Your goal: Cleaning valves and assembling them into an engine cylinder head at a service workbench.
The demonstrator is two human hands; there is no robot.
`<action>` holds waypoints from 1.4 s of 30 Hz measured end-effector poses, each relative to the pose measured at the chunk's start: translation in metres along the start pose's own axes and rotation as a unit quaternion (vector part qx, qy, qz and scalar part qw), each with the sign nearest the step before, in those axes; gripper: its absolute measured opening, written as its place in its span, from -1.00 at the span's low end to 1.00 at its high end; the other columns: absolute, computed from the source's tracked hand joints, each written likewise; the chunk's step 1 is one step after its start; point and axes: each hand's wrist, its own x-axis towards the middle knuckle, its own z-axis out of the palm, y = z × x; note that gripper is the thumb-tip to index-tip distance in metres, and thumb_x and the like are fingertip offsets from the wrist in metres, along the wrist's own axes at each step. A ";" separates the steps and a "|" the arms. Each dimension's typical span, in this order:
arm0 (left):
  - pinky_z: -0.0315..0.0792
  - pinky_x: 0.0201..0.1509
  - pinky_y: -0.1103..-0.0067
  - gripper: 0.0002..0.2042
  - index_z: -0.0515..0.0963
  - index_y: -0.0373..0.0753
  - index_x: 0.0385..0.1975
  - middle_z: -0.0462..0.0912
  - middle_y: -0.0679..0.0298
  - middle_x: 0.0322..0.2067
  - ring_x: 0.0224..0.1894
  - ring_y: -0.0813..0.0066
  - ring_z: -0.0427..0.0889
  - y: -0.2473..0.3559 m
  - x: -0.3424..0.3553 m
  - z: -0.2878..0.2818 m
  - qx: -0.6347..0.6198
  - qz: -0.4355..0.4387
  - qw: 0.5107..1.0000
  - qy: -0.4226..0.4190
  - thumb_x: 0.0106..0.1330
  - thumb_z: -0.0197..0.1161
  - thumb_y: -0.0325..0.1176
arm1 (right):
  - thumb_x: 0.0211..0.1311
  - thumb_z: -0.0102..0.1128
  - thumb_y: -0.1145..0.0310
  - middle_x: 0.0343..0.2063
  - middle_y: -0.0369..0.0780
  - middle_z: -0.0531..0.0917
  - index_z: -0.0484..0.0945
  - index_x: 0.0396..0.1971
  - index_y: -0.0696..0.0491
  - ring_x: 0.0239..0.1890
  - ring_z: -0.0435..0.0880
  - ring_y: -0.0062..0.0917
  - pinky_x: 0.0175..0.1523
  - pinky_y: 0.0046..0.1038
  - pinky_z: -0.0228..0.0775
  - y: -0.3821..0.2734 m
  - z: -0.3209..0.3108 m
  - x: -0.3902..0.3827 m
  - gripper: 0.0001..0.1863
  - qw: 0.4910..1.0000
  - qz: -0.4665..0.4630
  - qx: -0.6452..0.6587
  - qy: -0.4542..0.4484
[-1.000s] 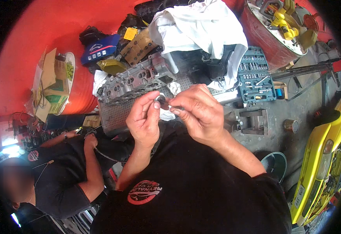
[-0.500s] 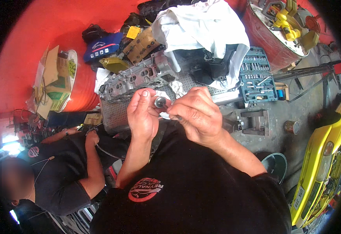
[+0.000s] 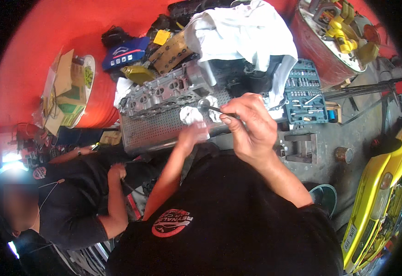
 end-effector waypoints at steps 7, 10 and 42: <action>0.53 0.00 0.32 -0.48 0.63 -0.36 0.02 0.72 0.09 -0.14 -0.15 0.32 0.68 -0.081 -0.034 -0.051 0.272 -0.303 0.899 -0.159 0.42 0.09 0.03 | 0.17 0.30 0.62 -0.33 -0.15 0.63 0.58 -0.24 0.17 -0.30 0.59 -0.36 -0.14 -0.40 0.44 0.008 -0.001 0.000 -0.84 1.000 -0.001 -0.025 0.008; 0.56 -0.17 0.41 -0.62 0.66 -0.39 -0.26 0.71 0.16 -0.37 -0.29 0.39 0.70 0.019 -0.047 -0.032 0.496 -0.024 0.835 -0.234 0.42 0.15 -0.11 | 0.23 0.22 0.65 -0.31 -0.14 0.61 0.55 -0.22 0.17 -0.27 0.59 -0.37 -0.14 -0.43 0.45 0.015 0.004 0.003 -0.85 1.000 0.020 -0.010 0.021; 0.47 -0.14 0.41 -0.64 0.64 -0.21 -0.10 0.54 0.25 -0.41 -0.31 0.26 0.58 0.202 -0.113 0.105 0.576 0.536 0.617 0.008 0.04 0.30 -0.59 | 0.52 -0.01 0.41 -0.38 -0.24 0.61 0.50 -0.25 0.17 -0.27 0.61 -0.55 -0.09 -0.49 0.46 0.037 -0.007 0.033 -0.83 0.942 0.208 0.220 -0.143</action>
